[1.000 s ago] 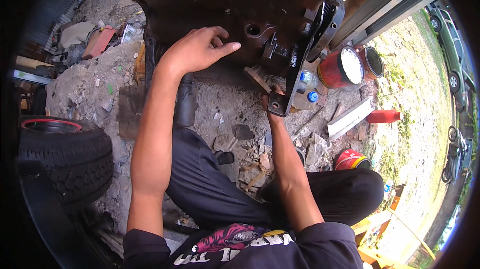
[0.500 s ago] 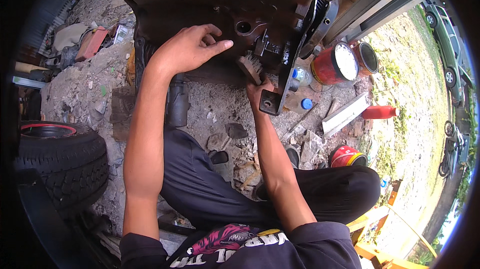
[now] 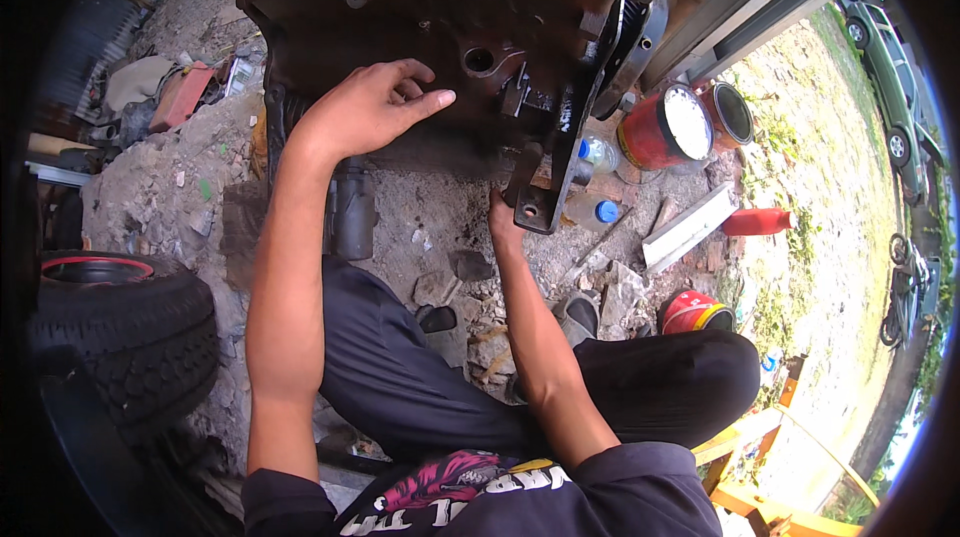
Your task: The person applies liquid from a bottle onto an engine block and uses a metal file to scrape or smooth the surface.
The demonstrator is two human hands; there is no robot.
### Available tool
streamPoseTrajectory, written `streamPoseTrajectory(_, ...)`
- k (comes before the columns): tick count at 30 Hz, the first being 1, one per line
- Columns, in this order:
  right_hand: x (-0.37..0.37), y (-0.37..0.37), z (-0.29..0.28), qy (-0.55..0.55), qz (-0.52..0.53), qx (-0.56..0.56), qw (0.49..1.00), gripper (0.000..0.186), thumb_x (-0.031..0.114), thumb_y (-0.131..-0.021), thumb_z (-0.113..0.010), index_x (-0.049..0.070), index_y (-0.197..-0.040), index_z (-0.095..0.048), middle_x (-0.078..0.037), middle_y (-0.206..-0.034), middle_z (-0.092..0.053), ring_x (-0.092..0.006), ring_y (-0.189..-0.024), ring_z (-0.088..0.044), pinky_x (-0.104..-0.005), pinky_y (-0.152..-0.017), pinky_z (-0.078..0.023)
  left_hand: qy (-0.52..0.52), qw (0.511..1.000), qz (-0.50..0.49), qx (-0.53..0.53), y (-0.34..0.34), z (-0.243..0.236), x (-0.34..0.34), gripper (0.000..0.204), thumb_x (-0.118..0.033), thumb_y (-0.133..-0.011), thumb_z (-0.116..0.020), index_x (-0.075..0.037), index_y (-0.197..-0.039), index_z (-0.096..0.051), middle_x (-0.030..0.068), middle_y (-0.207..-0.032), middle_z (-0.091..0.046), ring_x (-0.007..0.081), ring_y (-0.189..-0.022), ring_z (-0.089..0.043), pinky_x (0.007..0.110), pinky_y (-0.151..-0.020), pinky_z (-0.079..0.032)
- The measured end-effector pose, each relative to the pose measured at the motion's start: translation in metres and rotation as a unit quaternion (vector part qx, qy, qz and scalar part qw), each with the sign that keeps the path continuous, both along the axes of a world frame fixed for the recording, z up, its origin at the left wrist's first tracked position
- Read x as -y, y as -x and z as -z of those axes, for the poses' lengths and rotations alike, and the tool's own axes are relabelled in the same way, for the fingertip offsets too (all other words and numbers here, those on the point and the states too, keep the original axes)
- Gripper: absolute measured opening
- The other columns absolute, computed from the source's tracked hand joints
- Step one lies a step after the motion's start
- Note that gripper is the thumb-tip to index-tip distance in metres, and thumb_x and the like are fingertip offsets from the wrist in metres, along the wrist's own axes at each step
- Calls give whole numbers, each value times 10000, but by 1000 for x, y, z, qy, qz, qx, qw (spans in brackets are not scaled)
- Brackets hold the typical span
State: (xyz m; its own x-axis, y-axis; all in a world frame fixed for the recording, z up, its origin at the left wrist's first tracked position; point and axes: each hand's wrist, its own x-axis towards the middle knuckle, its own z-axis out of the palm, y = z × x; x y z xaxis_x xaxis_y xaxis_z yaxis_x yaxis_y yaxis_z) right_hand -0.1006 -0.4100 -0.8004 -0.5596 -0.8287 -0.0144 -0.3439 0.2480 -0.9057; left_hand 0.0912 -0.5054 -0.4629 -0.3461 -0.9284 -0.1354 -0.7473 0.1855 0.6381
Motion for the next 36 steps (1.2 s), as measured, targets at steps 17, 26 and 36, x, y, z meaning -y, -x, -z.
streamPoseTrajectory(17,28,-13,-51,42,-91,195,976,280,115,-779,-715,67,-585,-518,6,-543,-531,-84,-472,-482,-277,-457,-375,5,1000,-7,-12,-7,-3,-6,682,-551,-834,-688,36,-1176,-632,186,-989,-706,262,-892,-690,359,-805,-540)
streamPoseTrajectory(26,26,-20,-68,41,-85,287,953,247,61,-827,-669,109,-678,-477,44,-579,-474,-77,-447,-425,-278,-420,-336,-9,1000,-29,-1,-18,7,-9,674,-543,-848,-682,38,-1187,-628,193,-988,-703,254,-877,-686,351,-803,-541)
streamPoseTrajectory(36,24,5,-38,47,-92,12,995,181,164,-803,-698,11,-809,-601,-29,-646,-558,-187,-622,-561,-371,-625,-458,-15,1000,-11,-5,0,-2,-2,668,-533,-854,-672,41,-1191,-625,199,-1022,-702,279,-912,-685,368,-832,-535)
